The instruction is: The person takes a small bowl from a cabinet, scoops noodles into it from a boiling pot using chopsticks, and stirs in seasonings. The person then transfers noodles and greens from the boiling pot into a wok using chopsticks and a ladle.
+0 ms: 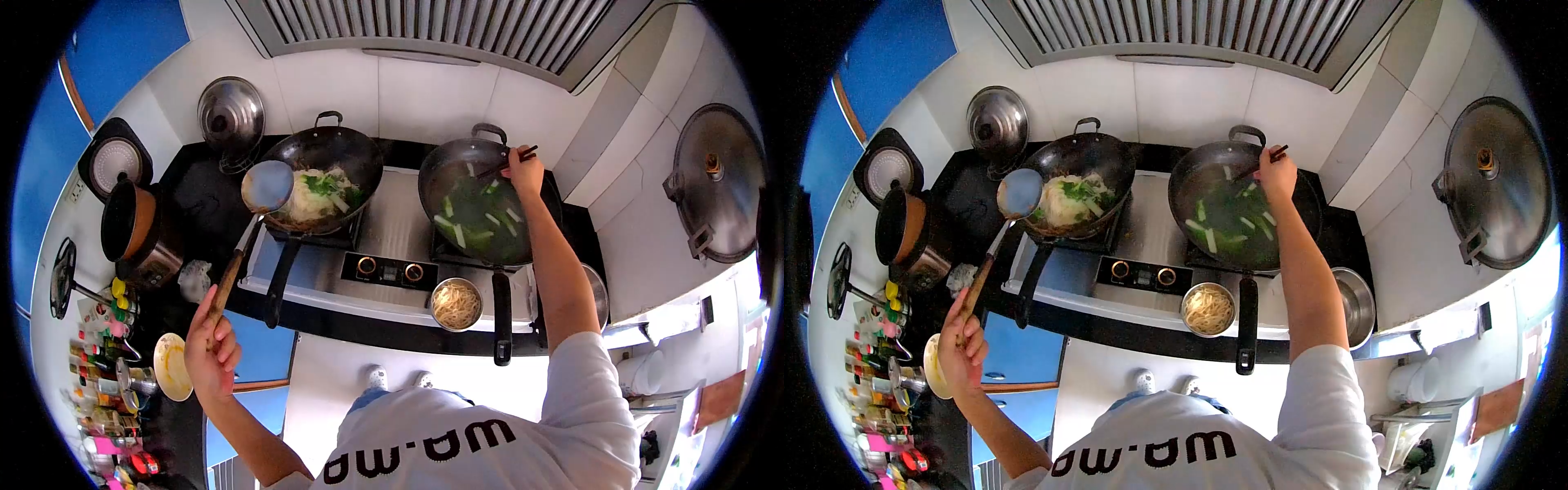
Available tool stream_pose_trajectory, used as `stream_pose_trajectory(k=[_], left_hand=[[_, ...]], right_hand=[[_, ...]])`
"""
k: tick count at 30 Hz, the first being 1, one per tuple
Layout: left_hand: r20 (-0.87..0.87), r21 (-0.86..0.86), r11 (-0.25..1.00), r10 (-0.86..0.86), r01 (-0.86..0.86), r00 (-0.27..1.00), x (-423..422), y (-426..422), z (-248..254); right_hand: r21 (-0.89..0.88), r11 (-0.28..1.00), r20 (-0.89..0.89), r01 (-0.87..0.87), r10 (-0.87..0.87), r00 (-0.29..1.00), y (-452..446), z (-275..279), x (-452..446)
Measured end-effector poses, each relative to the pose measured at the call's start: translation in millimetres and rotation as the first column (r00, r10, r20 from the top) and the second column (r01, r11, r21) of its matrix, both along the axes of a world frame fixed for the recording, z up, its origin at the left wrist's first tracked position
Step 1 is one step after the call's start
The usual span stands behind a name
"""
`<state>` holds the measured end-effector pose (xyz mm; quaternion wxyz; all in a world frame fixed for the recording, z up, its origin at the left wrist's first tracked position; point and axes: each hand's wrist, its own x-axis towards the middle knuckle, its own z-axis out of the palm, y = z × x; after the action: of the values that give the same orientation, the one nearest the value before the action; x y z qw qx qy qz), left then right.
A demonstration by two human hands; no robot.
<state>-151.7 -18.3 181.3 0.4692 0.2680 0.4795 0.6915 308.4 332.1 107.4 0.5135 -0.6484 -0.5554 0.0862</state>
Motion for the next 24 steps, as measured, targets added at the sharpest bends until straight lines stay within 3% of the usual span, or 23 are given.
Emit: stream_pose_trajectory(k=[2,4,6,9,12,14,16,21,24], left_hand=[[0.004,0.024,0.999,-0.039,0.039,0.999,0,-1,1],[0.005,0.028,0.999,-0.042,0.042,0.999,0,-2,0],[0.004,0.037,0.998,-0.045,0.045,0.999,1,-2,0],[0.030,0.046,0.998,-0.034,0.033,0.999,1,-3,0],[0.021,0.031,0.999,-0.012,0.011,1.000,-1,-6,1],[0.032,0.044,0.999,-0.014,0.012,0.999,-2,-10,1],[0.012,0.039,0.999,-0.004,0.004,1.000,-3,-13,2],[0.000,0.032,0.999,0.015,-0.015,1.000,-5,-16,1],[0.011,0.054,0.999,0.004,-0.005,1.000,-7,-14,-3]], right_hand=[[-0.024,0.998,-0.101,-0.053,0.050,0.994,-7,15,1],[-0.091,0.994,0.035,-0.061,0.064,0.997,-7,31,5],[-0.032,0.996,0.005,-0.086,0.086,0.996,-11,36,-5],[-0.063,0.990,0.332,-0.126,0.140,0.933,-4,26,-13],[-0.181,0.980,0.337,-0.079,0.137,0.931,-7,19,-18],[-0.097,0.990,0.326,-0.103,0.129,0.936,-5,20,-18],[-0.105,0.972,0.116,-0.210,0.222,0.968,-11,37,-16],[-0.160,0.957,0.281,-0.242,0.279,0.918,-20,91,-38],[-0.080,0.940,0.166,-0.331,0.340,0.926,-37,122,-77]])
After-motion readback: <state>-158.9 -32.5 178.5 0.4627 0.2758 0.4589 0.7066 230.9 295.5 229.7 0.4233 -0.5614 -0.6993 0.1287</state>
